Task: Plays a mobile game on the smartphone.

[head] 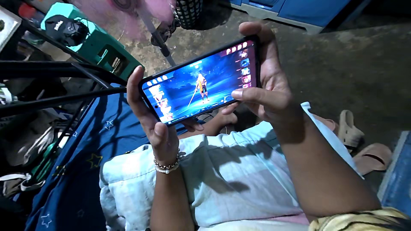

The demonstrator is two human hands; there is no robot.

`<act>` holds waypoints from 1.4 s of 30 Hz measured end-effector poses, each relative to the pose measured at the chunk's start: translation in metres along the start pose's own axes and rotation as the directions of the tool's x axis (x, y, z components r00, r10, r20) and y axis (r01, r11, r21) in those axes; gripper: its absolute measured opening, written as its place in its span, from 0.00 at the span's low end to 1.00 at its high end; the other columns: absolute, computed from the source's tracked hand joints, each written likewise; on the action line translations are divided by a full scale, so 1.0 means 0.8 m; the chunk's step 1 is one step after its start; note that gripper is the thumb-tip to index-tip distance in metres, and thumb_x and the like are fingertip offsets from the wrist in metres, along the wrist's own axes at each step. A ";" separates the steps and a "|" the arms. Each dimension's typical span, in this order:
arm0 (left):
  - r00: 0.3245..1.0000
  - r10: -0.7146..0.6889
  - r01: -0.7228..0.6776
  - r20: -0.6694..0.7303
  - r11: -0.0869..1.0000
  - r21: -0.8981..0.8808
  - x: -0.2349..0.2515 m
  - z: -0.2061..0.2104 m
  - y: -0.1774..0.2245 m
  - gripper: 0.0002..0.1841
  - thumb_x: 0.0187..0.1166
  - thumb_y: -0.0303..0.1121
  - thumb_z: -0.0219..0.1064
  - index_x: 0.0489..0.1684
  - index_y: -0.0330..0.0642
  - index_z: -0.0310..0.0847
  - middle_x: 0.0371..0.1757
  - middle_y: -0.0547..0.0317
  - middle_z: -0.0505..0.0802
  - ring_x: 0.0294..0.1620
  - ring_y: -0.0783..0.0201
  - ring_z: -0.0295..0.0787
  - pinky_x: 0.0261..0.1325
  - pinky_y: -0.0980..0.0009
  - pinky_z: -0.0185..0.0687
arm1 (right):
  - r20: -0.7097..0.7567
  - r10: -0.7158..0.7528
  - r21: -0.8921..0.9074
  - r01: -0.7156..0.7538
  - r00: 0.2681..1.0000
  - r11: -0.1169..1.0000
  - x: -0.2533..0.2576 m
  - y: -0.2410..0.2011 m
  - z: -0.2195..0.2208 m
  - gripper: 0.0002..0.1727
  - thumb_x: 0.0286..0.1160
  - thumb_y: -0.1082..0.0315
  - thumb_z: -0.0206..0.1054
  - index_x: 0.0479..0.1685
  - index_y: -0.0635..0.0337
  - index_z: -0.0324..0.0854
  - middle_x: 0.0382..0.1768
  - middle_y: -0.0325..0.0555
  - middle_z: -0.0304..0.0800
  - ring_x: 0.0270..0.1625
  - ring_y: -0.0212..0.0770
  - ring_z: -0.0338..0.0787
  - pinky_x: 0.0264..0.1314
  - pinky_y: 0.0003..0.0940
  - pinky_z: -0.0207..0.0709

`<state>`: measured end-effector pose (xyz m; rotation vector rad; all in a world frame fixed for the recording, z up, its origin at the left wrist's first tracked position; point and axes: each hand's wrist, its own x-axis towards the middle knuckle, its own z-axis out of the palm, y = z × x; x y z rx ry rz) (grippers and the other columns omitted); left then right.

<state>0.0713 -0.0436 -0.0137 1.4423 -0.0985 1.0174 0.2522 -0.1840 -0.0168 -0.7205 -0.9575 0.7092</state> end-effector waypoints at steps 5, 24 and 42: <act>1.000 0.003 -0.003 -0.011 1.000 0.009 0.000 0.000 0.000 0.45 0.71 0.55 0.74 0.88 0.57 0.53 0.79 0.64 0.75 0.61 0.67 0.86 0.41 0.71 0.92 | 0.013 -0.014 0.002 0.014 1.000 1.000 0.000 0.001 -0.001 0.47 0.62 0.83 0.65 0.86 0.47 0.51 0.70 0.44 0.71 0.60 0.39 0.90 0.35 0.38 0.96; 1.000 -0.012 0.011 -0.020 0.999 -0.035 0.001 0.003 0.002 0.43 0.72 0.54 0.73 0.87 0.56 0.55 0.77 0.62 0.77 0.57 0.66 0.89 0.33 0.71 0.93 | 0.006 -0.011 -0.009 0.011 1.000 1.000 0.001 0.002 -0.001 0.46 0.62 0.82 0.65 0.86 0.47 0.50 0.70 0.43 0.72 0.60 0.38 0.90 0.33 0.36 0.96; 1.000 -0.002 0.002 -0.014 1.000 0.008 0.001 0.003 0.004 0.43 0.74 0.57 0.70 0.88 0.55 0.52 0.80 0.66 0.73 0.66 0.69 0.83 0.49 0.73 0.90 | 0.007 0.000 -0.015 0.000 1.000 1.000 0.000 0.001 0.001 0.46 0.62 0.83 0.63 0.85 0.46 0.51 0.70 0.42 0.72 0.59 0.38 0.91 0.34 0.36 0.96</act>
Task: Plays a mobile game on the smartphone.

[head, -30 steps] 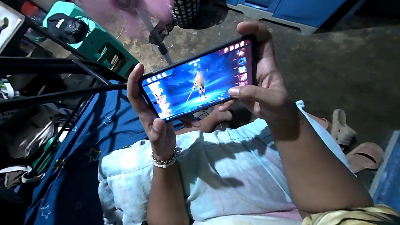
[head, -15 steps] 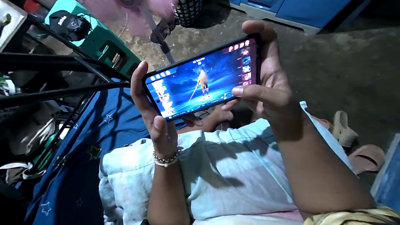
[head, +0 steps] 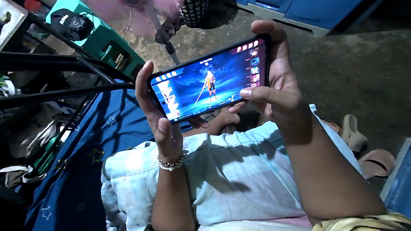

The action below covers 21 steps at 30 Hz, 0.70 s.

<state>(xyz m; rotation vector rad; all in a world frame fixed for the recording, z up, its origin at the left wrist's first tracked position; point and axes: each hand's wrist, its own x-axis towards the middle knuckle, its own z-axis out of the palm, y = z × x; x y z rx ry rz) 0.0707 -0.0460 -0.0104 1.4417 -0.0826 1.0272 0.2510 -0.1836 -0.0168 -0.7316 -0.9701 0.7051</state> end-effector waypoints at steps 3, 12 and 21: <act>1.000 -0.007 0.007 0.006 1.000 -0.008 0.001 0.000 0.000 0.43 0.74 0.58 0.70 0.88 0.56 0.52 0.79 0.64 0.75 0.62 0.67 0.86 0.39 0.72 0.93 | -0.018 0.013 -0.011 -0.014 1.000 1.000 -0.001 -0.001 0.001 0.46 0.62 0.83 0.62 0.86 0.46 0.51 0.70 0.43 0.72 0.58 0.39 0.91 0.32 0.37 0.96; 1.000 -0.024 0.024 0.001 0.999 -0.029 0.002 0.001 0.000 0.43 0.74 0.56 0.70 0.88 0.57 0.52 0.78 0.63 0.75 0.60 0.66 0.88 0.35 0.72 0.93 | -0.013 0.011 -0.024 -0.011 1.000 1.000 0.000 0.000 0.000 0.46 0.62 0.83 0.62 0.86 0.46 0.50 0.70 0.42 0.73 0.58 0.38 0.91 0.33 0.37 0.96; 0.999 -0.028 0.025 -0.027 0.997 -0.080 0.003 -0.001 -0.003 0.39 0.73 0.47 0.70 0.86 0.55 0.56 0.77 0.62 0.77 0.62 0.65 0.86 0.42 0.70 0.92 | -0.007 0.009 -0.014 -0.009 1.000 1.000 0.001 0.000 -0.001 0.46 0.62 0.82 0.63 0.86 0.46 0.50 0.70 0.43 0.73 0.58 0.38 0.91 0.32 0.36 0.95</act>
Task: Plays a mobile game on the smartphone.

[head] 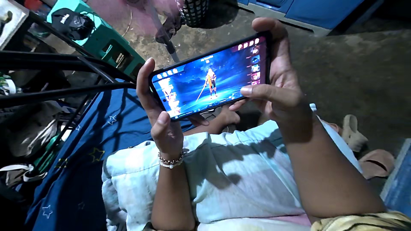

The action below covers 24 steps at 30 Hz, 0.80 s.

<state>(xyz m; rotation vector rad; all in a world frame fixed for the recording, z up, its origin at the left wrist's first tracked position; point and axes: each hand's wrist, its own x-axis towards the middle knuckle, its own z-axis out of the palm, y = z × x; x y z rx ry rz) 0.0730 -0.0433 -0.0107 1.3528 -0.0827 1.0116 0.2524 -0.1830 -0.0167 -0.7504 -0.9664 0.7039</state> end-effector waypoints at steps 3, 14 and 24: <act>0.999 0.024 -0.022 -0.040 0.998 0.060 0.002 0.001 -0.001 0.37 0.76 0.45 0.67 0.86 0.54 0.57 0.78 0.66 0.75 0.70 0.69 0.80 0.63 0.71 0.85 | 0.011 -0.009 0.020 0.009 1.000 1.000 0.000 0.002 -0.001 0.46 0.63 0.82 0.64 0.86 0.45 0.50 0.70 0.43 0.73 0.59 0.40 0.91 0.33 0.37 0.96; 0.999 0.024 -0.020 -0.044 0.996 0.086 0.001 0.000 -0.002 0.37 0.77 0.48 0.67 0.87 0.54 0.56 0.78 0.65 0.75 0.69 0.68 0.81 0.60 0.70 0.87 | 0.071 -0.105 -0.042 0.108 0.992 0.993 0.002 0.007 -0.004 0.53 0.56 0.85 0.73 0.86 0.51 0.47 0.73 0.40 0.71 0.67 0.35 0.86 0.57 0.31 0.92; 0.999 0.010 -0.006 -0.050 0.995 0.097 0.000 0.002 0.000 0.36 0.78 0.46 0.65 0.87 0.55 0.55 0.77 0.66 0.75 0.65 0.69 0.83 0.52 0.72 0.89 | 0.058 -0.061 -0.013 0.062 0.996 0.998 0.001 0.004 -0.002 0.49 0.61 0.81 0.71 0.85 0.47 0.49 0.72 0.40 0.71 0.65 0.36 0.87 0.47 0.33 0.95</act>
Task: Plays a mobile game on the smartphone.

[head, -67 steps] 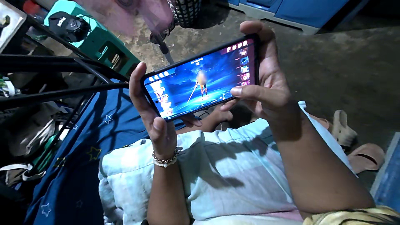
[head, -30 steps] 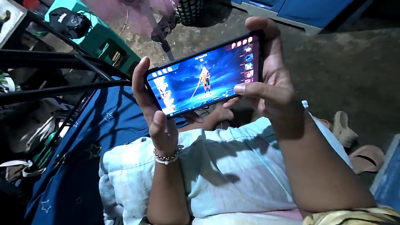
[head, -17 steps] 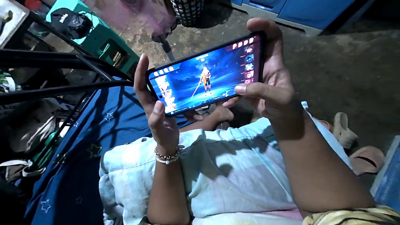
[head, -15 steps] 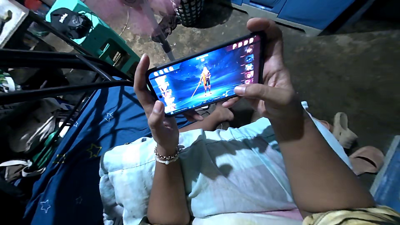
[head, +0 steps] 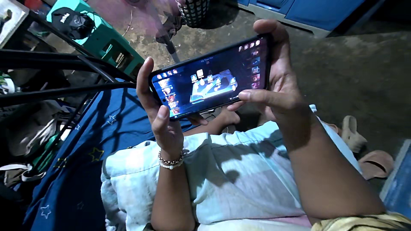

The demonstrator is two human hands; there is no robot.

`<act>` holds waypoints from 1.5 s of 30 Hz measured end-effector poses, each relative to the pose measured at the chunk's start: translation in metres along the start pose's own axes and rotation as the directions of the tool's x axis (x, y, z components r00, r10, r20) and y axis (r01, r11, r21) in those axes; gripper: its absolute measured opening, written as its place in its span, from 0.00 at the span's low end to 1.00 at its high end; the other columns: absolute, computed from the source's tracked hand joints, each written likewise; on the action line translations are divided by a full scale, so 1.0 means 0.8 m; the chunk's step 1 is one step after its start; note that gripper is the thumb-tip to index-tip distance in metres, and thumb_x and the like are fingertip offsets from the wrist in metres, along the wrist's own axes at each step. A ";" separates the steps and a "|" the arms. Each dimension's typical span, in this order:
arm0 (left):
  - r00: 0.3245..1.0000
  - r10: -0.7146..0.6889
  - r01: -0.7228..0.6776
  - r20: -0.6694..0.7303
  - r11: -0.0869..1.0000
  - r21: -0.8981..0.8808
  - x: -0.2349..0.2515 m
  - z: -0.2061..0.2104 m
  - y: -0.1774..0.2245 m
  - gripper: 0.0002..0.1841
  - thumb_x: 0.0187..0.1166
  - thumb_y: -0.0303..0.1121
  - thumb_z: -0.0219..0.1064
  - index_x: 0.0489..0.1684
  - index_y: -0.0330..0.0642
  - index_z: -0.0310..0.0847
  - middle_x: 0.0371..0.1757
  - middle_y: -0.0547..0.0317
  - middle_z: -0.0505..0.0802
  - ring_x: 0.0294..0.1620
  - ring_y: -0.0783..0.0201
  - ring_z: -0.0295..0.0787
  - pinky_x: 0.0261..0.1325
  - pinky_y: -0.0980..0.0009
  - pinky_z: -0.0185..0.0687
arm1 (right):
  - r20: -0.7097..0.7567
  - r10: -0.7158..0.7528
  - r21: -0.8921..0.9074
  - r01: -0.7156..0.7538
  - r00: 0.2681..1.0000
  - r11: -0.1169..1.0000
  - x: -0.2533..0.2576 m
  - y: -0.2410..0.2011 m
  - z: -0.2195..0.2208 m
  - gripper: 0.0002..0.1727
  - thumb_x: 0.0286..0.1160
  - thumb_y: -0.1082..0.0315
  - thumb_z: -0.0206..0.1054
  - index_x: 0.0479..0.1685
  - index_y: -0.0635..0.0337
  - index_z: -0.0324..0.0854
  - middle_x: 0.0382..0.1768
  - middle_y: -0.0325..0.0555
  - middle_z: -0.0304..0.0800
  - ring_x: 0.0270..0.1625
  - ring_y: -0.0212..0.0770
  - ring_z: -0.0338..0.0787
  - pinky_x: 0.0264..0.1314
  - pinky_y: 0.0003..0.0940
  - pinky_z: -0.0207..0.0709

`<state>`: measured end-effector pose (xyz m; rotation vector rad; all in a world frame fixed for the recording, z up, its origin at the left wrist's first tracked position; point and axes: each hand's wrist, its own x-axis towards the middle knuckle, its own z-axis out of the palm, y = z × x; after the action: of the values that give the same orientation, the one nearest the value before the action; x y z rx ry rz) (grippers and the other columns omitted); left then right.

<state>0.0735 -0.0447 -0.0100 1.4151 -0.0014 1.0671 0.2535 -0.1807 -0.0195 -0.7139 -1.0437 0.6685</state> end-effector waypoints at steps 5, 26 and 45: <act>1.000 -0.014 0.014 -0.015 1.000 -0.019 0.000 0.002 0.000 0.37 0.78 0.46 0.65 0.88 0.56 0.54 0.78 0.64 0.76 0.63 0.68 0.85 0.43 0.72 0.92 | -0.025 0.030 0.038 -0.029 0.999 0.999 -0.002 -0.001 0.002 0.47 0.62 0.81 0.67 0.85 0.45 0.50 0.71 0.42 0.72 0.64 0.39 0.89 0.40 0.38 0.96; 1.000 0.010 -0.010 -0.009 1.000 -0.027 -0.001 -0.001 -0.002 0.36 0.77 0.46 0.68 0.86 0.55 0.57 0.78 0.64 0.75 0.65 0.69 0.84 0.48 0.73 0.91 | -0.030 0.032 0.037 -0.031 0.999 0.999 -0.002 -0.001 0.003 0.47 0.61 0.82 0.65 0.85 0.46 0.50 0.70 0.41 0.72 0.64 0.38 0.88 0.41 0.36 0.96; 1.000 0.005 -0.005 0.006 1.000 -0.027 -0.001 -0.001 -0.001 0.37 0.77 0.48 0.68 0.87 0.55 0.56 0.77 0.64 0.76 0.65 0.68 0.84 0.48 0.72 0.91 | -0.037 0.045 0.045 -0.043 0.998 0.998 -0.002 -0.002 0.004 0.47 0.62 0.83 0.64 0.85 0.45 0.50 0.70 0.43 0.73 0.62 0.40 0.90 0.36 0.37 0.96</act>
<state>0.0732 -0.0447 -0.0115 1.3946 -0.0237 1.0627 0.2498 -0.1822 -0.0182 -0.7103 -0.9781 0.7112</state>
